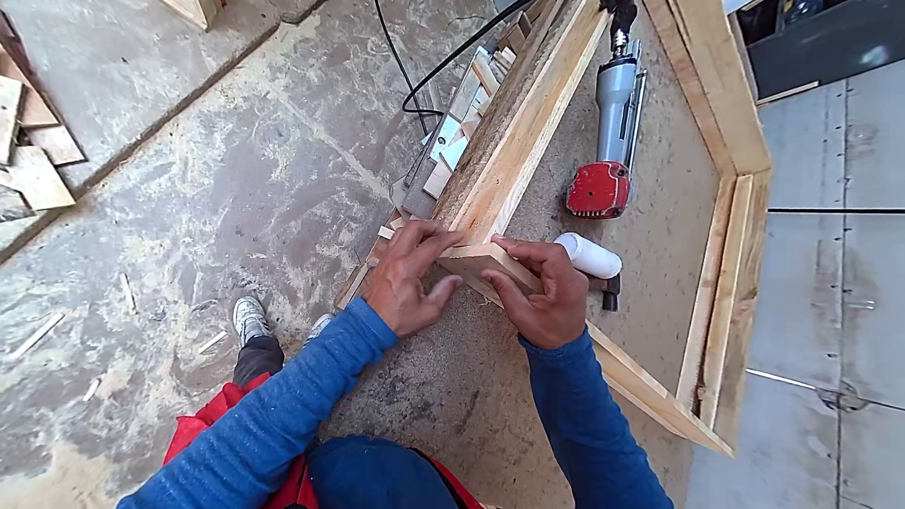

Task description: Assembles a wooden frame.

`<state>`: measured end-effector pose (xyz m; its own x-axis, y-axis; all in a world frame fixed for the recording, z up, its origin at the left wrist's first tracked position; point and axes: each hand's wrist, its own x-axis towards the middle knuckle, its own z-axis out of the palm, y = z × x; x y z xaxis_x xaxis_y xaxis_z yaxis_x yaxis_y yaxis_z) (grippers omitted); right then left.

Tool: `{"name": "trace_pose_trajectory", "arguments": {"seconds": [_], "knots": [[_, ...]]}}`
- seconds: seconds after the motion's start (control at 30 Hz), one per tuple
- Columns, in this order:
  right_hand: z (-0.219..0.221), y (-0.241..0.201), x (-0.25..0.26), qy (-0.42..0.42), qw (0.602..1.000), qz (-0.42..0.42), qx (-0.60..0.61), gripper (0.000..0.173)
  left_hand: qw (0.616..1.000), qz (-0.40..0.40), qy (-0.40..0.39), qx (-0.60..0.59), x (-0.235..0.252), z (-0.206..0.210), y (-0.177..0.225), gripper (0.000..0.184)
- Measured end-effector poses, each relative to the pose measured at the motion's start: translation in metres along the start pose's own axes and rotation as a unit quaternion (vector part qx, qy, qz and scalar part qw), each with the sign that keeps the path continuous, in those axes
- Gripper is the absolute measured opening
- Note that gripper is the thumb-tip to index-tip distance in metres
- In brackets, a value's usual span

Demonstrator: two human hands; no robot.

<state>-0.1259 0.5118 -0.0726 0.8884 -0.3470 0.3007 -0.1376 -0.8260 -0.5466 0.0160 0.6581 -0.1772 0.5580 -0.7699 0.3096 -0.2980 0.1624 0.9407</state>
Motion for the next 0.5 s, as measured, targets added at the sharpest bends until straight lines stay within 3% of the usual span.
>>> {"name": "trace_pose_trajectory", "arguments": {"seconds": [0.2, 0.4, 0.5], "knots": [[0.003, -0.004, -0.001, 0.014, 1.0, -0.004, -0.009, 0.035, 0.996, 0.062, 0.062, -0.021, 0.005, 0.017, 0.005, 0.026], [0.012, 0.011, -0.009, 0.02, 0.997, 0.034, -0.061, 0.022, 0.993, 0.118, -0.022, -0.015, 0.024, -0.014, -0.013, 0.012], [0.016, 0.034, -0.004, -0.006, 0.997, 0.066, -0.042, 0.02, 0.982, 0.189, 0.006, -0.012, 0.075, -0.024, 0.005, 0.029]]}}
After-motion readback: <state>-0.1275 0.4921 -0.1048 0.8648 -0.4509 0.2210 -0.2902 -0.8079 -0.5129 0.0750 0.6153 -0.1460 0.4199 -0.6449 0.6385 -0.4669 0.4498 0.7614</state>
